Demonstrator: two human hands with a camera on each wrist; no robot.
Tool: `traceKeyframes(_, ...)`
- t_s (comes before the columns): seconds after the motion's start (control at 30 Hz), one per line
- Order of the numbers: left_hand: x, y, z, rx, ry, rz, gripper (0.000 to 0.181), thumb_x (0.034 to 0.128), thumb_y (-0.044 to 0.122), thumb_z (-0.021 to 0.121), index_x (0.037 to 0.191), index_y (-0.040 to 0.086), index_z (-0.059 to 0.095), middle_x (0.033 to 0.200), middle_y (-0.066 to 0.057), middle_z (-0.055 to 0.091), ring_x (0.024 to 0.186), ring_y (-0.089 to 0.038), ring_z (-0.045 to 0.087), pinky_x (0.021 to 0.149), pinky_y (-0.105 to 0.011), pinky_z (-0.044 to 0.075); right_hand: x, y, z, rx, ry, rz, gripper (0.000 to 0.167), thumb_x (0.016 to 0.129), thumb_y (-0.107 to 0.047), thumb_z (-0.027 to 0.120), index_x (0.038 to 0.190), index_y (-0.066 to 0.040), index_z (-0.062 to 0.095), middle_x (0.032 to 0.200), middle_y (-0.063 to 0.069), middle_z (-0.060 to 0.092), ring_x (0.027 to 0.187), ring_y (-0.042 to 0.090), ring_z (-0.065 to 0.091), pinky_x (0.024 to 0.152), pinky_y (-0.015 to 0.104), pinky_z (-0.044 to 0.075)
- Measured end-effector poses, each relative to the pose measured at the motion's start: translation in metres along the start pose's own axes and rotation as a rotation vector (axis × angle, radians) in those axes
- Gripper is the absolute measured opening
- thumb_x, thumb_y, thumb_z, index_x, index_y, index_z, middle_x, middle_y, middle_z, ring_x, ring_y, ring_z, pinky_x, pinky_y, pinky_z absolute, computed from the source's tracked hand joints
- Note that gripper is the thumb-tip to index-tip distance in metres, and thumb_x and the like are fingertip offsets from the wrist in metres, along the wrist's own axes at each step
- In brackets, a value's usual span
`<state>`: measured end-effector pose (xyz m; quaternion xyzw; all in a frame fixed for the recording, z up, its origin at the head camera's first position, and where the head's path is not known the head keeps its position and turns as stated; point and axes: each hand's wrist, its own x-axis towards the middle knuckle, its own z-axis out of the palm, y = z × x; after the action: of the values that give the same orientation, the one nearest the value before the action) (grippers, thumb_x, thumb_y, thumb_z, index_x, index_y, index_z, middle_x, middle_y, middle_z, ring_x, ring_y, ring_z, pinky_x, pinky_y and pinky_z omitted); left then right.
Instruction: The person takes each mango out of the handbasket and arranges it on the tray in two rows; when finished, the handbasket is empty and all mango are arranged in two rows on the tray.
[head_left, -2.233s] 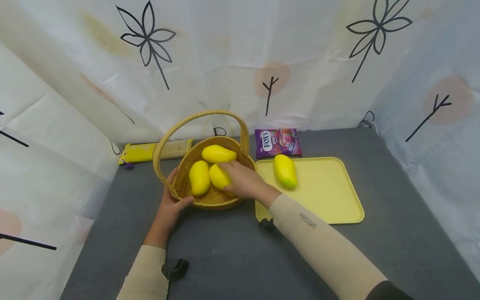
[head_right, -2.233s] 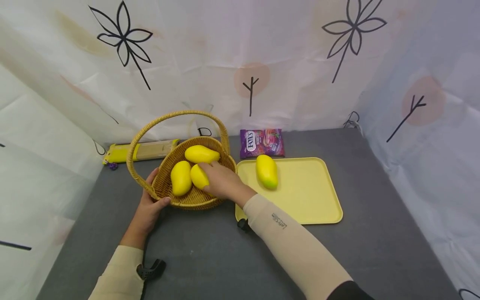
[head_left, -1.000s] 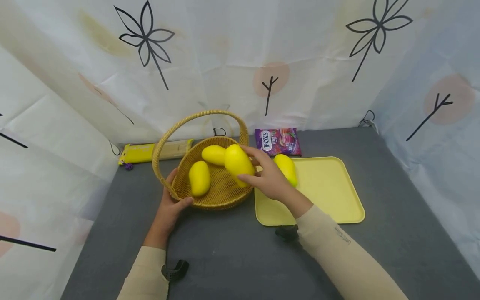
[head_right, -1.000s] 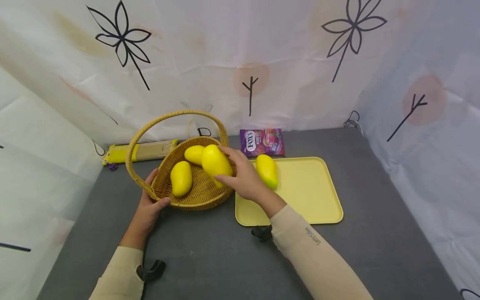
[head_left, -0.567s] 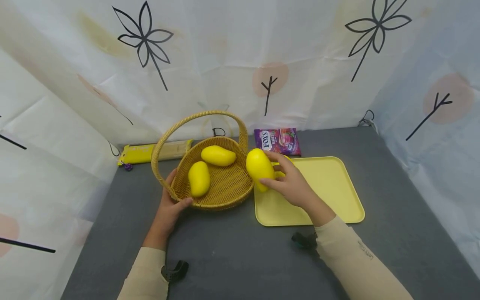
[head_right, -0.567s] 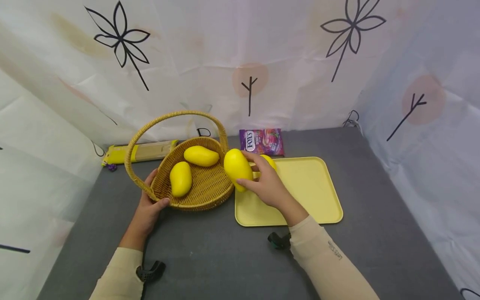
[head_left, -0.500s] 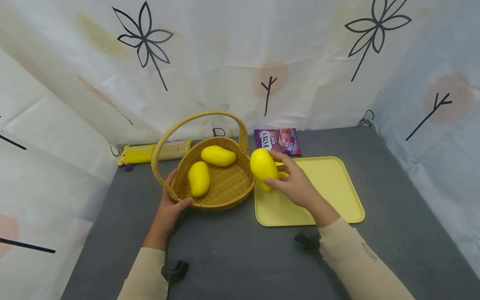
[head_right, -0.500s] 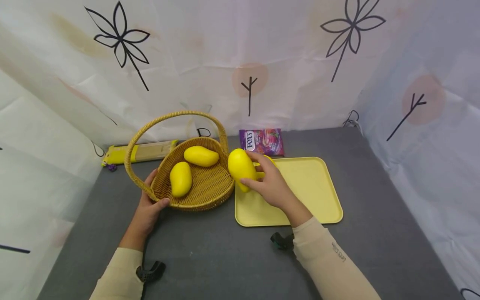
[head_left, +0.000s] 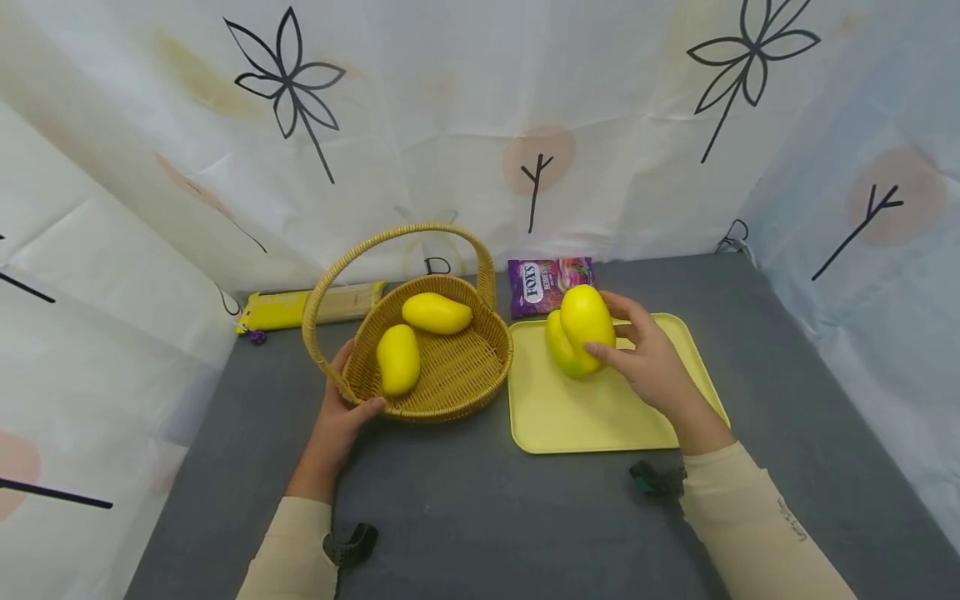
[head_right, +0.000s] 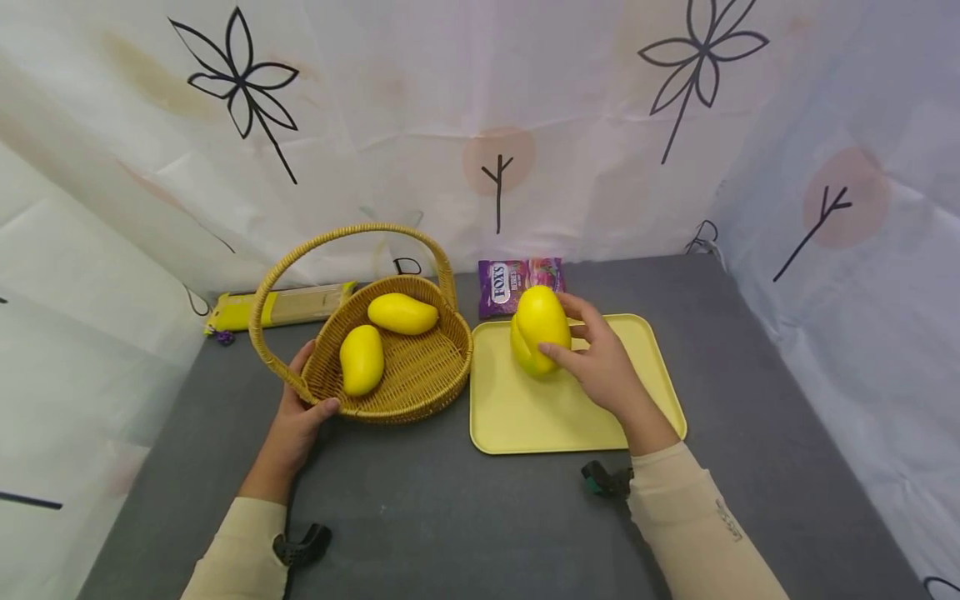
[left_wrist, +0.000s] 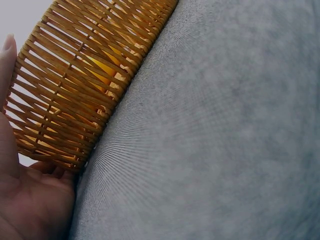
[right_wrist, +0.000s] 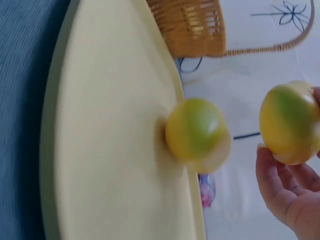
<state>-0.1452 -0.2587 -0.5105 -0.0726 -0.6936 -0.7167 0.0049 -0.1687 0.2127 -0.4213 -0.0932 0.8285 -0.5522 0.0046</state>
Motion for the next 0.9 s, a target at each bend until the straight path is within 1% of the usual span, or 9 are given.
traceKeyframes(0.1,0.000,0.000,0.000,-0.004,0.002,0.000,0.098,0.1021,-0.009,0.070,0.176,0.032,0.020,0.176,-0.005,0.020,0.155,-0.030,0.028,0.111,-0.027,0.041,-0.001,0.006,-0.008,-0.021,0.022,0.009,0.076,0.106,-0.024,0.078,0.169,-0.010,0.038,0.159,0.022,0.045,0.131,0.047,0.057,0.096,0.045,0.054)
traceKeyframes(0.17,0.000,0.000,0.000,-0.008,0.001,0.001,0.098,0.1021,-0.009,0.071,0.175,0.031,0.020,0.176,-0.005,0.021,0.155,-0.030,0.029,0.111,-0.027,0.041,-0.002,0.010,-0.013,-0.030,0.029,0.018,0.077,0.106,-0.026,0.077,0.169,-0.010,0.037,0.159,0.023,0.045,0.131,0.047,0.056,0.092,0.035,0.054)
traceKeyframes(0.2,0.000,0.000,0.001,-0.008,0.001,0.001,0.098,0.1020,-0.009,0.071,0.175,0.031,0.020,0.176,-0.005,0.021,0.155,-0.029,0.029,0.111,-0.027,0.041,-0.002,0.013,-0.015,-0.033,0.032,0.023,0.077,0.107,-0.026,0.076,0.170,-0.009,0.036,0.160,0.024,0.044,0.131,0.048,0.056,0.091,0.031,0.053)
traceKeyframes(0.27,0.000,0.001,0.001,-0.008,0.001,0.002,0.098,0.1019,-0.009,0.071,0.175,0.031,0.020,0.176,-0.005,0.021,0.154,-0.029,0.029,0.111,-0.027,0.041,-0.002,0.018,-0.020,-0.043,0.036,0.038,0.078,0.107,-0.028,0.076,0.170,-0.009,0.035,0.161,0.025,0.042,0.131,0.049,0.055,0.089,0.030,0.052)
traceKeyframes(0.33,-0.001,0.001,0.001,-0.010,0.001,0.001,0.098,0.1019,-0.010,0.070,0.175,0.032,0.020,0.176,-0.005,0.021,0.154,-0.029,0.029,0.111,-0.027,0.041,-0.002,0.023,-0.024,-0.051,0.042,0.060,0.078,0.107,-0.029,0.075,0.171,-0.009,0.034,0.162,0.025,0.041,0.131,0.049,0.054,0.091,0.034,0.051)
traceKeyframes(0.53,0.000,0.002,0.002,-0.012,0.000,0.009,0.098,0.1017,-0.011,0.069,0.176,0.030,0.019,0.176,-0.006,0.021,0.155,-0.031,0.028,0.112,-0.027,0.040,0.000,0.039,-0.029,-0.078,0.070,0.140,0.080,0.108,-0.031,0.074,0.172,-0.009,0.032,0.163,0.028,0.039,0.134,0.052,0.050,0.100,0.057,0.047)
traceKeyframes(0.63,0.000,0.002,0.002,-0.014,0.002,0.006,0.098,0.1021,-0.011,0.069,0.176,0.029,0.019,0.176,-0.007,0.020,0.156,-0.032,0.027,0.112,-0.026,0.039,0.002,0.044,-0.030,-0.096,0.068,0.183,0.081,0.108,-0.032,0.073,0.172,-0.007,0.030,0.163,0.031,0.037,0.137,0.054,0.046,0.104,0.064,0.046)
traceKeyframes(0.73,-0.001,0.003,0.002,-0.018,0.006,-0.002,0.097,0.1025,-0.009,0.069,0.176,0.030,0.019,0.176,-0.006,0.019,0.156,-0.031,0.027,0.112,-0.026,0.039,0.005,0.047,-0.030,-0.111,0.049,0.234,0.083,0.109,-0.033,0.072,0.172,-0.005,0.027,0.163,0.033,0.035,0.139,0.056,0.044,0.107,0.067,0.044)
traceKeyframes(0.9,-0.001,0.005,0.003,-0.014,0.002,0.002,0.097,0.1028,-0.009,0.069,0.176,0.029,0.018,0.177,-0.007,0.019,0.156,-0.032,0.026,0.112,-0.026,0.039,0.010,0.049,-0.028,-0.147,0.022,0.297,0.084,0.110,-0.036,0.070,0.172,-0.003,0.024,0.163,0.035,0.034,0.139,0.057,0.044,0.110,0.066,0.043)
